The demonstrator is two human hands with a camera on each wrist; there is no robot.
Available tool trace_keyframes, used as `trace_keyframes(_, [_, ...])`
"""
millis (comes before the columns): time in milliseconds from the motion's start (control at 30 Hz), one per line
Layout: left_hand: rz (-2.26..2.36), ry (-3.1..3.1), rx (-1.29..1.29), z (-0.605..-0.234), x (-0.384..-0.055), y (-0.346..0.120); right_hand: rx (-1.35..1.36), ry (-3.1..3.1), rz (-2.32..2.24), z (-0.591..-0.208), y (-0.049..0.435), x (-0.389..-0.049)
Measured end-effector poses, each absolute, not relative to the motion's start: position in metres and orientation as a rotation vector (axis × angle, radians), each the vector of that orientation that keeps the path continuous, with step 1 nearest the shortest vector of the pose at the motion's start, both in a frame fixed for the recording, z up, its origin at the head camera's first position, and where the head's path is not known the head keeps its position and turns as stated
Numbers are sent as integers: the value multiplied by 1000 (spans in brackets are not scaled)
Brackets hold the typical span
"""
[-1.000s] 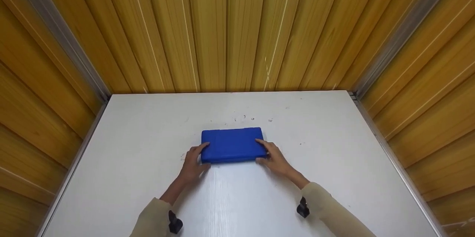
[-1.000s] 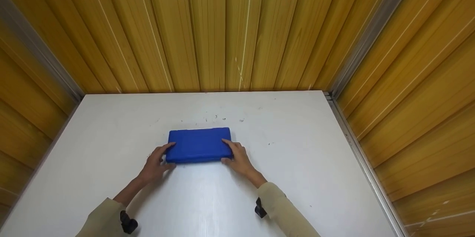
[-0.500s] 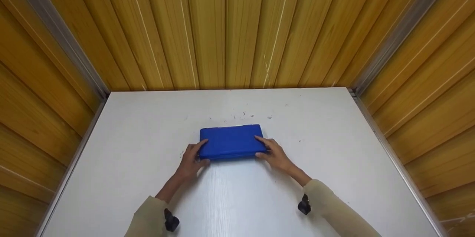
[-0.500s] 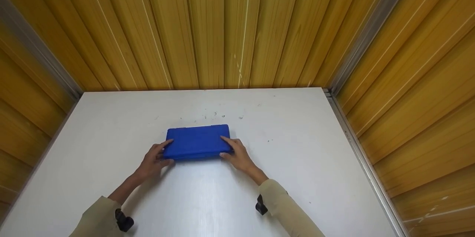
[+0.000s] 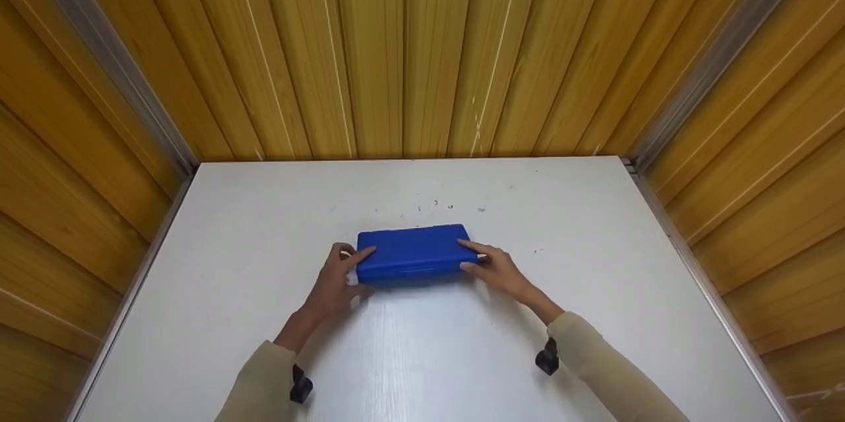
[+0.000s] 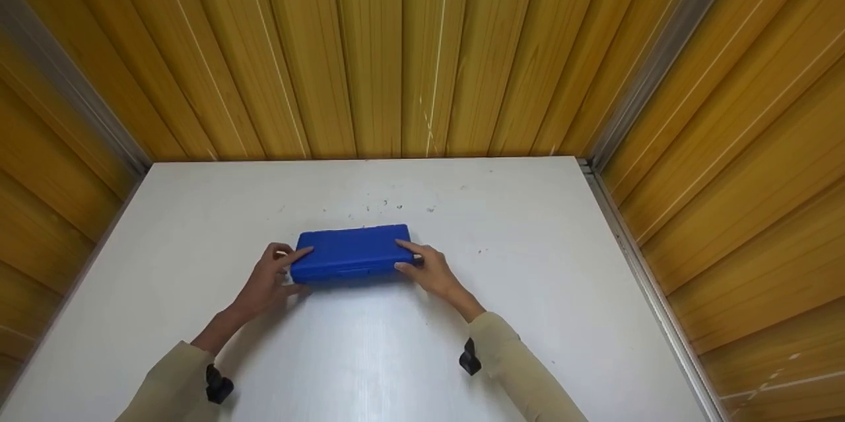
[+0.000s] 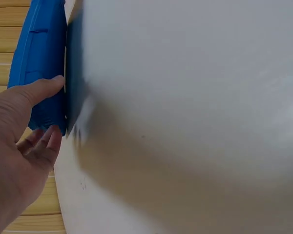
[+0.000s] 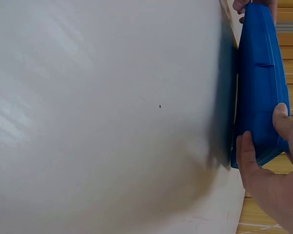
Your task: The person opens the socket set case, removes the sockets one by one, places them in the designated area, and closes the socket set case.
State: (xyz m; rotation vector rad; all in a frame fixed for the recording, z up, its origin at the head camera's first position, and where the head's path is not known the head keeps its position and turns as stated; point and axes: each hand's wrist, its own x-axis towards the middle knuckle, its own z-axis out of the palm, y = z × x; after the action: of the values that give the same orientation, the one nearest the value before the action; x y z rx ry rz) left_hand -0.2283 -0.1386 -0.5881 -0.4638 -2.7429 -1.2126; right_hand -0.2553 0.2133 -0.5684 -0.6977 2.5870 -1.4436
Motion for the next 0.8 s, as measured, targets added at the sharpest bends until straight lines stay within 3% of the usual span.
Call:
trace_keyframes(300, [-1216, -2581, -746, -581, -238, -144, -612, 2599, -1425, -554, 212, -257])
trace_keyframes(567, [-1353, -2580, -775, -571, -249, -151, -499, 2957, -1629, -533, 190, -248])
trace_keyframes(800, [-1465, -2576, -769, -569, -252, -151, -537, 2605, -1698, -531, 160, -234])
